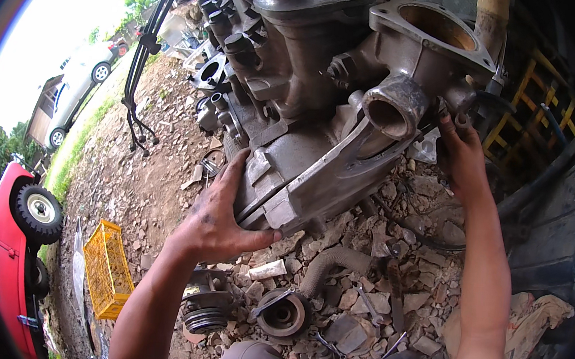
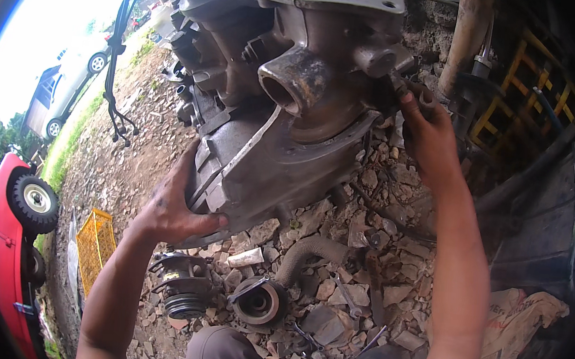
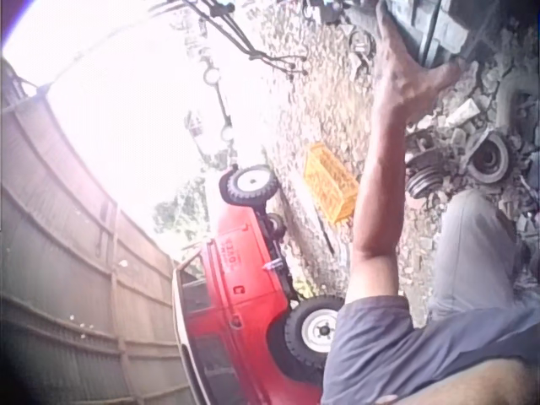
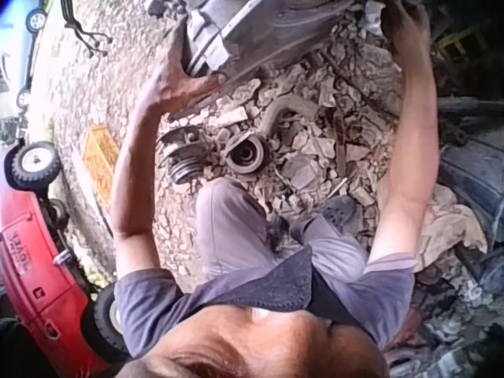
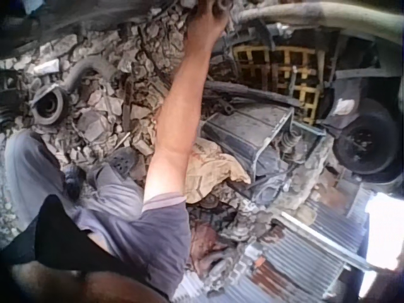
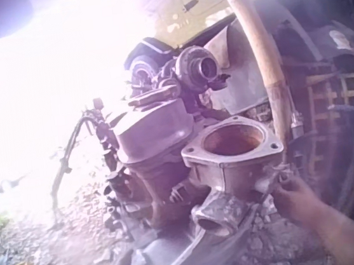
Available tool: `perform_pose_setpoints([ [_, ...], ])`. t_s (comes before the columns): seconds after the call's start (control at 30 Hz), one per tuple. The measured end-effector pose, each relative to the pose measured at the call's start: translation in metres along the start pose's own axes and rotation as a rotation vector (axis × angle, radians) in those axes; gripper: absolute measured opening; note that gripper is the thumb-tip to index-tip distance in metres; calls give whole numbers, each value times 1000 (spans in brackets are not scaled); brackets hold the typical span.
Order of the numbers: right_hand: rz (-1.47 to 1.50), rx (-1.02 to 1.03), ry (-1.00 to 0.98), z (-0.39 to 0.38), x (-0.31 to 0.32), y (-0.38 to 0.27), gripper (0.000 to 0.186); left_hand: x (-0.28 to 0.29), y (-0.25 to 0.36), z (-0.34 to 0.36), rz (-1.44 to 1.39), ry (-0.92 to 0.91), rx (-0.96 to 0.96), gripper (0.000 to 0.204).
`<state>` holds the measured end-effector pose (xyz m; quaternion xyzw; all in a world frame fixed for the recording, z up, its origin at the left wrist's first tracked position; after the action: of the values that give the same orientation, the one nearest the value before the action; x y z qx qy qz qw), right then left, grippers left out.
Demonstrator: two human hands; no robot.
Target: The person is working on a disassembled car engine outdoors. They use a wrench to loosen and tighten bolts on the engine block and a separate pulley assembly. The person repeatedly handles the engine block and pulley, adjusting their positions and inspecting the components.
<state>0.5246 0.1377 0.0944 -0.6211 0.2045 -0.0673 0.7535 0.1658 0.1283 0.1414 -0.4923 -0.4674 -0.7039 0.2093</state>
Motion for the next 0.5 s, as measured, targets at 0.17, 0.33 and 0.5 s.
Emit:
perform_pose_setpoints([
  [0.17,45,-138,167,-27,20,-7,35,6,3,-3,31,80,-9,117],
  [0.33,-218,-235,349,-46,82,41,41,5,4,-5,4,137,35,109],
  [0.5,-296,-244,229,-57,61,-32,36,3,-2,-11,-55,178,34,108],
])
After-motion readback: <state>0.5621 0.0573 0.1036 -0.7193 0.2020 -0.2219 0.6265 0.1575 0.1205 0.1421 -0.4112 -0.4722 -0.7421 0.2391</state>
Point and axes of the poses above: each hand's wrist, its own z-axis towards the middle knuckle, its own x-axis out of the back of the hand, y = z × x, the point moved 8 cm from there along z, towards the middle knuckle, and after that the axes turned 3 degrees about z, right-handed, at the moved point
